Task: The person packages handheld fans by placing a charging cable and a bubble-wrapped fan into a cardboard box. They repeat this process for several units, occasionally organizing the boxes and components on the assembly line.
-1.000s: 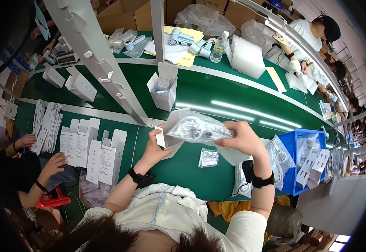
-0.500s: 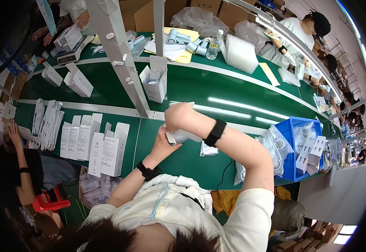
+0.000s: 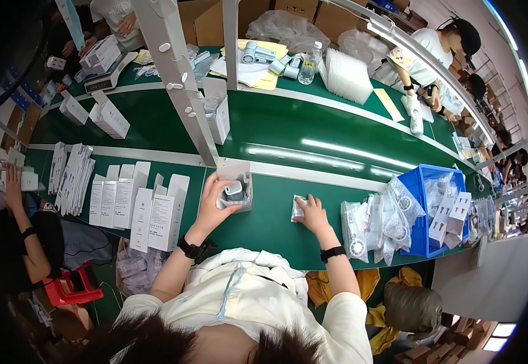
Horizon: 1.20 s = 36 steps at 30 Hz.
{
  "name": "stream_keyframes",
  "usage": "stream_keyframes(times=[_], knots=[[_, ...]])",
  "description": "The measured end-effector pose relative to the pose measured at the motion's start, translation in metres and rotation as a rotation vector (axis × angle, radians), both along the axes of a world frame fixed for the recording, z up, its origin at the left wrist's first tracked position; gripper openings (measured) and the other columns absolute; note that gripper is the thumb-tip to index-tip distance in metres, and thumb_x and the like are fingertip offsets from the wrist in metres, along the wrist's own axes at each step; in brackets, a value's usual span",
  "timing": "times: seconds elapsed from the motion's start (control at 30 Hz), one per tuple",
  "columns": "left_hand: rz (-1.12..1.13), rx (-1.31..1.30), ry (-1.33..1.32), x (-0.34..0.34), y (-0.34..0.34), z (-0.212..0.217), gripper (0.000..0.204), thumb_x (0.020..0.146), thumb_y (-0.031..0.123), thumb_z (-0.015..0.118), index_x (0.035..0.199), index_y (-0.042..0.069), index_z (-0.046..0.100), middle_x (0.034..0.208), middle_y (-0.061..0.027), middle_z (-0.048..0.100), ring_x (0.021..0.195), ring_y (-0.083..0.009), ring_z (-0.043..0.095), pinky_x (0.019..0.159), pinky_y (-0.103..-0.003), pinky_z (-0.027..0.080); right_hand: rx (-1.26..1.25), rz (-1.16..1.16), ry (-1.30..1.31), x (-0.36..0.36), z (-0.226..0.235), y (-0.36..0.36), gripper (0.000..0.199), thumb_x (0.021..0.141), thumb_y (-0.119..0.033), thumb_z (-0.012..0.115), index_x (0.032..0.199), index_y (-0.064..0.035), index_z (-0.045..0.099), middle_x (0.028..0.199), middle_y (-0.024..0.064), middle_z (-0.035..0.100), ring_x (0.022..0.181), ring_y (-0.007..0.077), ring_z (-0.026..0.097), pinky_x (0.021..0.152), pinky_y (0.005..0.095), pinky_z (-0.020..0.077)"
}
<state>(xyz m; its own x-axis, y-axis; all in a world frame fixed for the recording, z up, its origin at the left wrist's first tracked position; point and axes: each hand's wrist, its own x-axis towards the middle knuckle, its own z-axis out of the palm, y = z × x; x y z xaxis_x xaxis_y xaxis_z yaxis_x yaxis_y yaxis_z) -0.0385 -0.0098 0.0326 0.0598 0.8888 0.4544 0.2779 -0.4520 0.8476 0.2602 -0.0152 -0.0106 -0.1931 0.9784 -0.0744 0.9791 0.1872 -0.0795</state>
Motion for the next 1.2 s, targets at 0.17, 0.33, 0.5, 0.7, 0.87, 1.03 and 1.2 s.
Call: stream_keyframes(times=[0.17,0.33,0.5,0.7,0.87,1.03,1.2], knots=[[0.111,-0.14,0.069,-0.003,0.002,0.019,0.02,0.062,0.004,0.07,0.079,0.002,0.058,0.109,-0.0153,0.052,0.086,-0.0281,0.057,0.075,-0.031,0.045,-0.042,-0.196,0.16,-0.008,-0.016,-0.021,0.045,0.067,-0.011,0.068,0.11,-0.0187,0.057,0.116,0.014,0.045,0.099,0.0329,0.046,0.079,0.0393,0.045],[0.198,-0.212,0.068,-0.009,0.02,0.021,0.014,0.061,0.005,0.07,0.07,-0.001,0.06,0.08,-0.0133,0.062,0.069,-0.0236,0.061,0.065,-0.027,0.046,0.449,-0.058,0.991,-0.078,0.066,-0.015,0.044,0.058,0.008,0.059,0.094,-0.0159,0.065,0.096,0.0059,0.049,0.094,0.0292,0.047,0.079,0.0358,0.0428],[0.086,-0.241,0.065,-0.015,0.034,0.024,0.014,0.063,0.006,0.068,0.072,-0.002,0.061,0.075,-0.0141,0.062,0.072,-0.0218,0.062,0.064,-0.026,0.046,0.767,0.385,0.869,-0.151,0.114,0.001,0.047,0.053,0.005,0.059,0.094,-0.0171,0.065,0.084,0.0049,0.053,0.086,0.0253,0.051,0.089,0.0422,0.0352],[0.098,-0.326,-0.021,-0.023,0.03,0.005,0.012,0.068,0.005,0.062,0.076,-0.003,0.06,0.071,-0.0122,0.061,0.066,-0.0177,0.06,0.064,-0.026,0.046,0.758,0.23,0.907,-0.187,0.064,0.006,0.032,0.065,0.001,0.059,0.096,-0.0058,0.057,0.091,0.0101,0.056,0.085,0.0276,0.055,0.086,0.043,0.0399],[0.102,-0.251,-0.02,-0.017,0.03,0.006,0.01,0.066,0.001,0.063,0.073,-0.004,0.059,0.07,-0.0113,0.06,0.062,-0.0146,0.055,0.06,-0.025,0.043,0.791,0.151,0.859,-0.183,0.062,0.005,0.025,0.067,0.002,0.059,0.091,-0.0042,0.054,0.089,0.0121,0.055,0.078,0.0299,0.056,0.069,0.037,0.0471],[0.061,-0.237,-0.18,-0.016,0.036,-0.01,0.007,0.065,-0.003,0.063,0.071,-0.005,0.059,0.067,-0.0074,0.059,0.059,-0.0115,0.049,0.056,-0.024,0.039,0.777,0.088,0.988,-0.19,0.055,0.012,0.021,0.067,0.003,0.059,0.085,-0.0031,0.051,0.086,0.0127,0.052,0.071,0.03,0.057,0.057,0.0331,0.048],[0.199,-0.318,-0.169,-0.025,0.03,0.004,0.006,0.066,-0.004,0.063,0.067,-0.004,0.058,0.064,-0.0002,0.054,0.058,-0.0078,0.042,0.053,-0.022,0.036,0.783,0.08,0.89,-0.199,0.057,0.012,0.016,0.068,-0.004,0.059,0.081,-0.0047,0.048,0.085,0.0108,0.051,0.083,0.0276,0.055,0.073,0.0386,0.0453]])
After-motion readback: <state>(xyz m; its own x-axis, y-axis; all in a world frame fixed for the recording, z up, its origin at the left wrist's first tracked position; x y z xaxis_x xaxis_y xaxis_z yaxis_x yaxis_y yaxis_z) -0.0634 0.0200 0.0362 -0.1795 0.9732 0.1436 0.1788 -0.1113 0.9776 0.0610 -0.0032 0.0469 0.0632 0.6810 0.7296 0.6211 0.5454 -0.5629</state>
